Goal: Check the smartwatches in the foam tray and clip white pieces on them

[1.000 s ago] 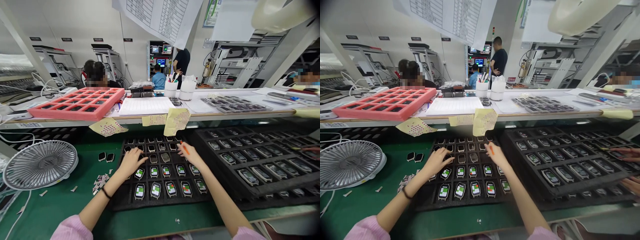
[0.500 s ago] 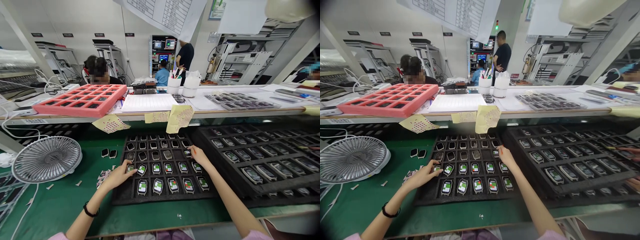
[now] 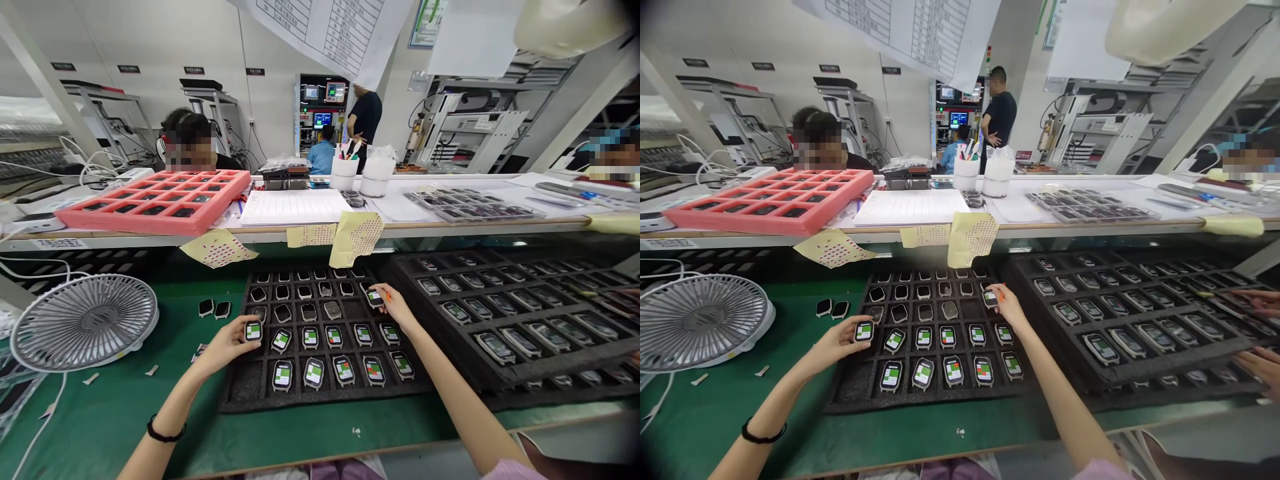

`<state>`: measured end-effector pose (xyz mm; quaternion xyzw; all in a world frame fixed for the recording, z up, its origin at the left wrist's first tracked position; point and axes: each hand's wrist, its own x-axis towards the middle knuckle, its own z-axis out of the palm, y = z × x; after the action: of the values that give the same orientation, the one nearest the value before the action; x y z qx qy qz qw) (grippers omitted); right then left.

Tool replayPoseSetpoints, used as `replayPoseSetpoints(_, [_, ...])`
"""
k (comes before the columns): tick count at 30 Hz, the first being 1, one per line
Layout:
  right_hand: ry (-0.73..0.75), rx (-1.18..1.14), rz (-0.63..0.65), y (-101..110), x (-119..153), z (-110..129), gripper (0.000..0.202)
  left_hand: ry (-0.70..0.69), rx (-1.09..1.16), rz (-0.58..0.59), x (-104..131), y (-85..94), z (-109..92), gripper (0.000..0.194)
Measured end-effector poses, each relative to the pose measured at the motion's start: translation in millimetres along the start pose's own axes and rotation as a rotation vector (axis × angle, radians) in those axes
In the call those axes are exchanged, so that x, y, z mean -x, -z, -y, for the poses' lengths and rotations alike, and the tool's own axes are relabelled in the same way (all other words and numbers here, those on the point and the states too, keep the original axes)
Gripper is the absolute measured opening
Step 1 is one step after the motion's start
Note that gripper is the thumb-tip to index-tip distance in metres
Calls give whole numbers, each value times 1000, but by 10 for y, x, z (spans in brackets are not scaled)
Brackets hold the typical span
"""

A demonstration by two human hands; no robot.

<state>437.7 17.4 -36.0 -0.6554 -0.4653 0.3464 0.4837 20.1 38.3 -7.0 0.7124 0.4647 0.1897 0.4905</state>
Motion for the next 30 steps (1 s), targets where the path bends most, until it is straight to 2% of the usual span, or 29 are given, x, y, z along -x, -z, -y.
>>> replayPoseSetpoints(5, [19,-201,186,-266,310,350,42,-102,235,-58,17,-256,-264,62])
replayPoseSetpoints(9, [-56,-431,419,-556,528,578,36,-141,285,-46,-65,-500,-475,51])
replayPoseSetpoints(12, [-56,-521,537,-687,563,767,32,-204,314,-54,-190,-541,-635,47])
replayPoseSetpoints(16, [77,-530,571,-744,481,1075,28,-284,323,-103,-331,-430,-920,40])
replayPoseSetpoints(20, [151,-529,595,-734,411,1299,29,-311,336,-175,-365,-337,-1143,40])
replayPoseSetpoints(23, [162,-535,588,-736,390,1325,30,-328,365,-189,-371,-335,-1176,43])
replayPoseSetpoints(30, [178,-491,564,-768,369,1225,33,-330,403,-174,-400,-371,-1127,42])
